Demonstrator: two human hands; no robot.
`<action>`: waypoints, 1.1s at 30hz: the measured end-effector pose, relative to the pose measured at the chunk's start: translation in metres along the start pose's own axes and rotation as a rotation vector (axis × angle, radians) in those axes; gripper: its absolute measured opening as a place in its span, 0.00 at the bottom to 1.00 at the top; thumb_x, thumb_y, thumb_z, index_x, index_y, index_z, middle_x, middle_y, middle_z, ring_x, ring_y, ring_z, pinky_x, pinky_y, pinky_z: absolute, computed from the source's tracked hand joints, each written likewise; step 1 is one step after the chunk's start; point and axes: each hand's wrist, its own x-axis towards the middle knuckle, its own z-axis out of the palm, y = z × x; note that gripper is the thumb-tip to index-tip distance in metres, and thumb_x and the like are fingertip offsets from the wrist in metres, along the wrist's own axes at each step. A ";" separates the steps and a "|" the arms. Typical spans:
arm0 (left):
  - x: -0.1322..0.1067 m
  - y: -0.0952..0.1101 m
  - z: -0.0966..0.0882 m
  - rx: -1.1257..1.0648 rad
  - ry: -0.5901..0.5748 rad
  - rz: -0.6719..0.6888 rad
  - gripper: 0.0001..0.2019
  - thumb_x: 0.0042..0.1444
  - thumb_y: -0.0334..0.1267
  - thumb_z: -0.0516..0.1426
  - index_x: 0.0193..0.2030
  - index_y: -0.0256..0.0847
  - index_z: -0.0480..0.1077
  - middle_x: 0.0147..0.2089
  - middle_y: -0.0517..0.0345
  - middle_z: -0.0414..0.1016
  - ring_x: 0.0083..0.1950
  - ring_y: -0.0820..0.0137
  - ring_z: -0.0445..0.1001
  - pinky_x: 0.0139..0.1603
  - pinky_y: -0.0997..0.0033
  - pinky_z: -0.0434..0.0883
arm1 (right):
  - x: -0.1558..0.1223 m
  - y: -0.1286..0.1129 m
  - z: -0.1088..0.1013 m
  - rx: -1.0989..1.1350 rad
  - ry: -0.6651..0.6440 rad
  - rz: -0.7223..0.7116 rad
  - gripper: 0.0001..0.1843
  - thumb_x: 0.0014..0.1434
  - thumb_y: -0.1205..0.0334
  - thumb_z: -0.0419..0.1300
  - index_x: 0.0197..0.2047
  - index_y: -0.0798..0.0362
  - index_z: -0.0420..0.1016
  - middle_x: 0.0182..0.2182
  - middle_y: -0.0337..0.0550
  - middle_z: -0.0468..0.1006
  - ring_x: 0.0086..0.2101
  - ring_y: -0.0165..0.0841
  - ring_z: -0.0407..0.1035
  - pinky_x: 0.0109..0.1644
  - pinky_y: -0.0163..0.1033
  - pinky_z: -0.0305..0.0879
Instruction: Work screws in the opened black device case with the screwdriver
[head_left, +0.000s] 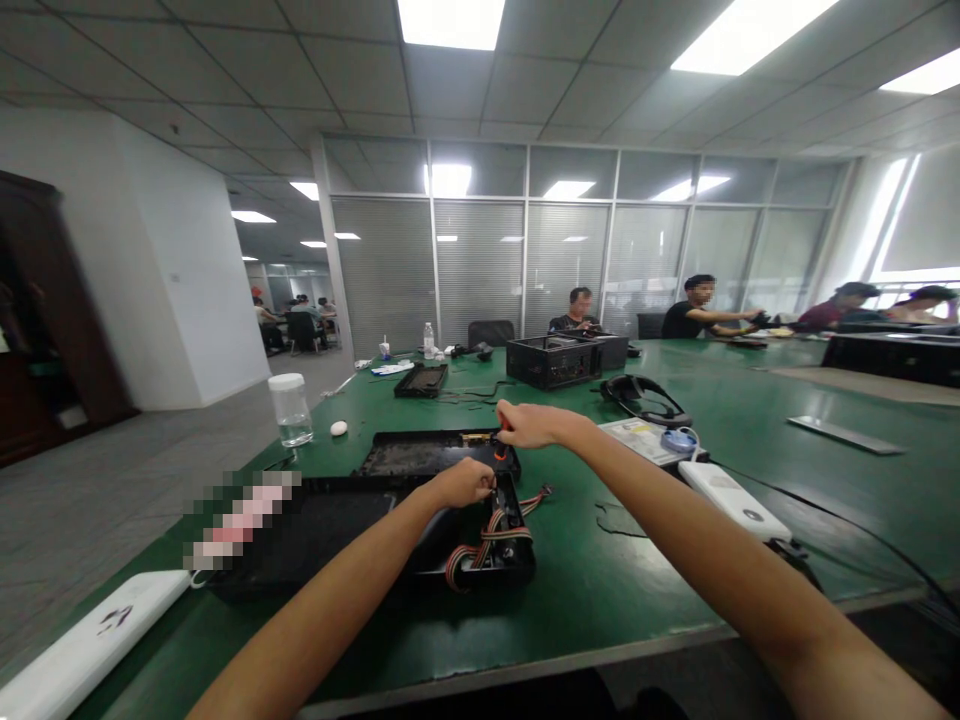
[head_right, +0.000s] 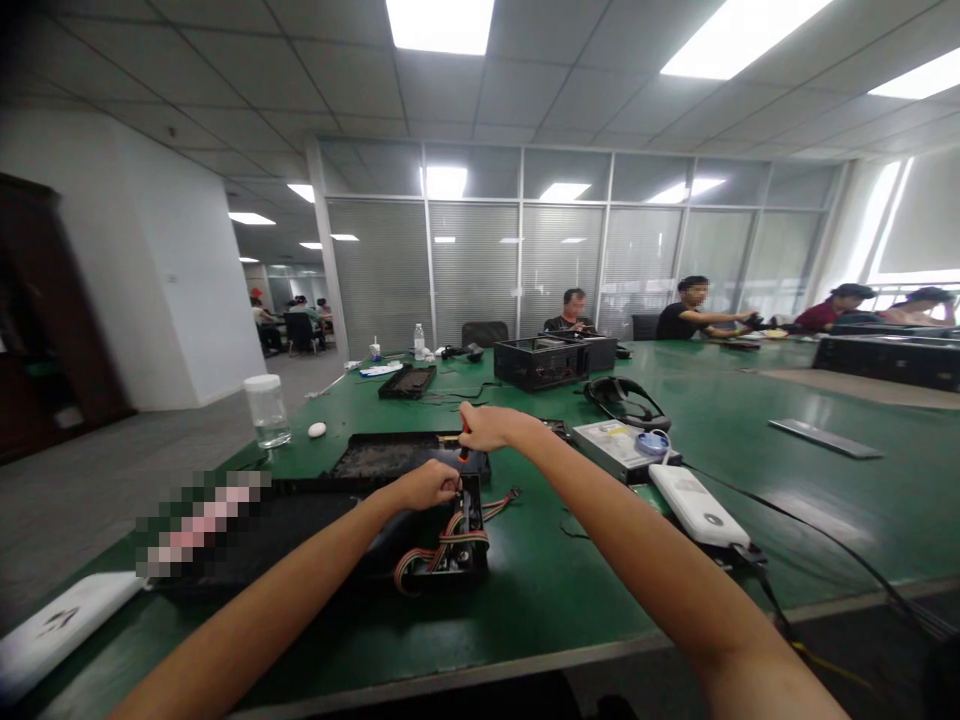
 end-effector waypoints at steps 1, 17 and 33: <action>0.000 0.001 -0.001 0.006 0.000 0.004 0.05 0.45 0.26 0.53 0.29 0.36 0.69 0.23 0.63 0.67 0.24 0.78 0.63 0.27 0.81 0.59 | -0.001 0.001 0.003 0.006 0.019 0.003 0.25 0.56 0.43 0.43 0.41 0.55 0.68 0.35 0.51 0.75 0.34 0.37 0.69 0.33 0.35 0.57; -0.001 0.002 -0.007 0.057 0.043 0.076 0.05 0.51 0.30 0.52 0.34 0.36 0.67 0.33 0.58 0.69 0.35 0.73 0.67 0.39 0.77 0.62 | -0.011 0.066 0.163 1.985 0.684 0.510 0.14 0.54 0.50 0.50 0.27 0.53 0.61 0.15 0.31 0.61 0.12 0.22 0.51 0.13 0.27 0.48; -0.042 -0.041 -0.047 -0.190 -0.539 -0.428 0.14 0.39 0.45 0.61 0.21 0.36 0.65 0.17 0.63 0.67 0.19 0.75 0.64 0.22 0.77 0.62 | -0.025 0.034 0.127 1.158 0.700 0.181 0.17 0.52 0.50 0.53 0.22 0.54 0.59 0.17 0.33 0.61 0.20 0.25 0.56 0.25 0.31 0.54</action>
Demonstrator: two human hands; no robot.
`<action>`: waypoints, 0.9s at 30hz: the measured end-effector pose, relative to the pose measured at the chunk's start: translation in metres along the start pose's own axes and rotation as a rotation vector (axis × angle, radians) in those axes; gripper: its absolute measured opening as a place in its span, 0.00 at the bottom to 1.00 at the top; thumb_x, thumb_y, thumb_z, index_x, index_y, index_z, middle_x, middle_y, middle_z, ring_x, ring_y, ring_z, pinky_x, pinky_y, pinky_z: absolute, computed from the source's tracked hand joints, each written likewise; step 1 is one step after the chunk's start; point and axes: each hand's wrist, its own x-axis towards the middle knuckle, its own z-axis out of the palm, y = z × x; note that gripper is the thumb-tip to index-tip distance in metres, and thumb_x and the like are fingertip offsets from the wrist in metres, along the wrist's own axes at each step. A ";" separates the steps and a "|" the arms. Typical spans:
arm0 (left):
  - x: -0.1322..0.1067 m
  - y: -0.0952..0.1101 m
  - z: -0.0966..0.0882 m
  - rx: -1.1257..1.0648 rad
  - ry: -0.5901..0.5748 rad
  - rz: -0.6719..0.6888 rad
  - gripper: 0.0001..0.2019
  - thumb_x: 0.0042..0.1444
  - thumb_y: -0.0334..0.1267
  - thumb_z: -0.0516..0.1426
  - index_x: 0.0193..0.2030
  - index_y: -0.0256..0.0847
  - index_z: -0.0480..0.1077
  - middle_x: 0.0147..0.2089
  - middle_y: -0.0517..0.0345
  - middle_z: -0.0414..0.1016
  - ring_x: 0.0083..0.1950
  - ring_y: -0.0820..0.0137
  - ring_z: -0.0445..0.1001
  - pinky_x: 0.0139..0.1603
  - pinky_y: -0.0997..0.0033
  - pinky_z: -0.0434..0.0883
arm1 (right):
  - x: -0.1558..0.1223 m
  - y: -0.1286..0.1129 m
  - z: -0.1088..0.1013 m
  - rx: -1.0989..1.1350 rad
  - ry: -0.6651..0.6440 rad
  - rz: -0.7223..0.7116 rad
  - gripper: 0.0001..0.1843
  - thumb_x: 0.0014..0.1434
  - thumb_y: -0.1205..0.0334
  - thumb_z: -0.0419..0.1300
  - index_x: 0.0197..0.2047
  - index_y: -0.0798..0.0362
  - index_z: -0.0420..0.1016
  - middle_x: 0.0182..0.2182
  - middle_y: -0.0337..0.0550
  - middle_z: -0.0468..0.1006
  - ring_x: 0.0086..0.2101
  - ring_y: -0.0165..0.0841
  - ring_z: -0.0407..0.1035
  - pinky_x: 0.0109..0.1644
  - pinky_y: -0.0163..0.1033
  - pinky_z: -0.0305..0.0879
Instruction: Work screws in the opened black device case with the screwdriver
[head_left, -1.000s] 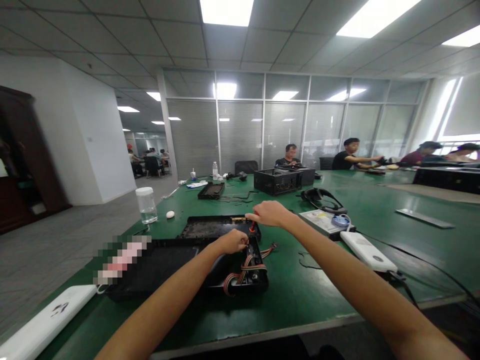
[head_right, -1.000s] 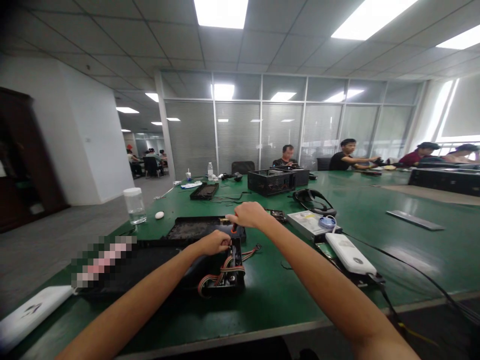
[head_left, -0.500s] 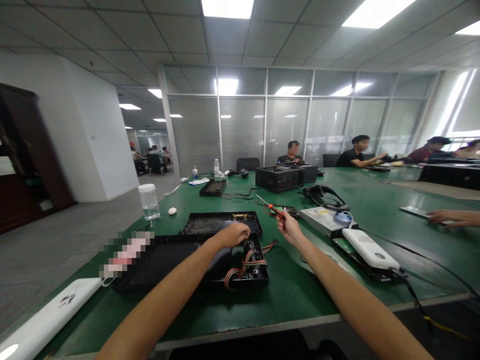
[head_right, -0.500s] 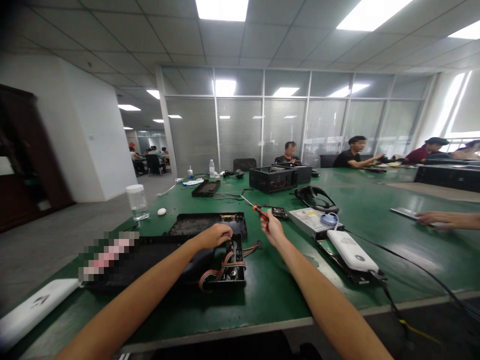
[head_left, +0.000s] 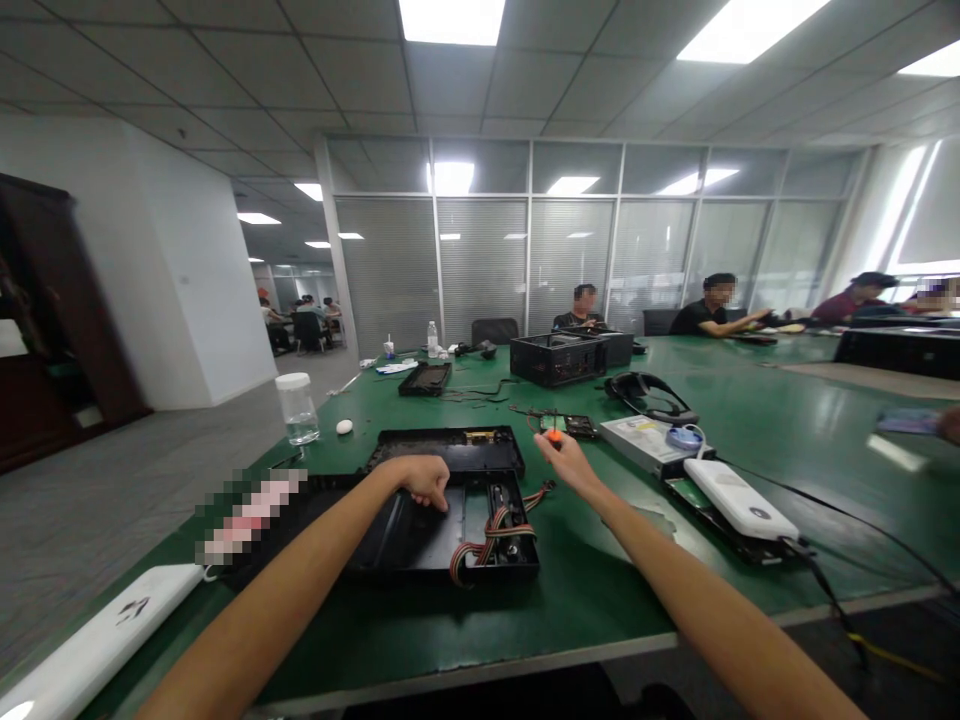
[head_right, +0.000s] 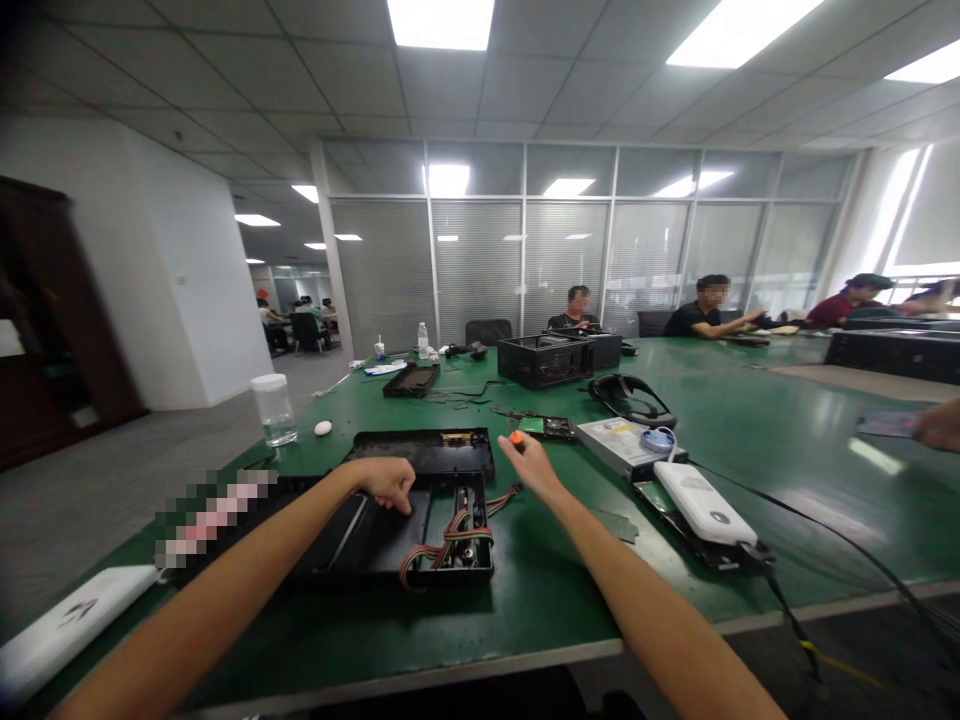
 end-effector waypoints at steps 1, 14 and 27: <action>-0.001 -0.001 -0.004 0.040 0.075 0.022 0.16 0.40 0.49 0.60 0.20 0.36 0.64 0.16 0.63 0.66 0.18 0.76 0.63 0.22 0.77 0.61 | -0.008 -0.014 0.003 -0.093 -0.075 -0.088 0.17 0.54 0.51 0.51 0.22 0.55 0.61 0.19 0.34 0.63 0.22 0.26 0.58 0.27 0.32 0.55; 0.040 -0.035 -0.008 0.139 0.264 0.135 0.19 0.47 0.38 0.56 0.48 0.38 0.62 0.33 0.61 0.70 0.32 0.75 0.68 0.30 0.81 0.61 | -0.147 -0.090 -0.005 -0.976 -0.697 -0.371 0.09 0.52 0.67 0.54 0.37 0.47 0.68 0.44 0.44 0.66 0.33 0.32 0.67 0.30 0.36 0.59; -0.045 0.025 -0.051 0.534 0.476 0.339 0.07 0.48 0.36 0.57 0.34 0.38 0.70 0.35 0.57 0.71 0.38 0.70 0.67 0.42 0.76 0.60 | -0.083 -0.058 0.010 -0.990 -0.631 -0.291 0.13 0.54 0.61 0.52 0.43 0.54 0.67 0.41 0.49 0.67 0.35 0.36 0.67 0.36 0.38 0.62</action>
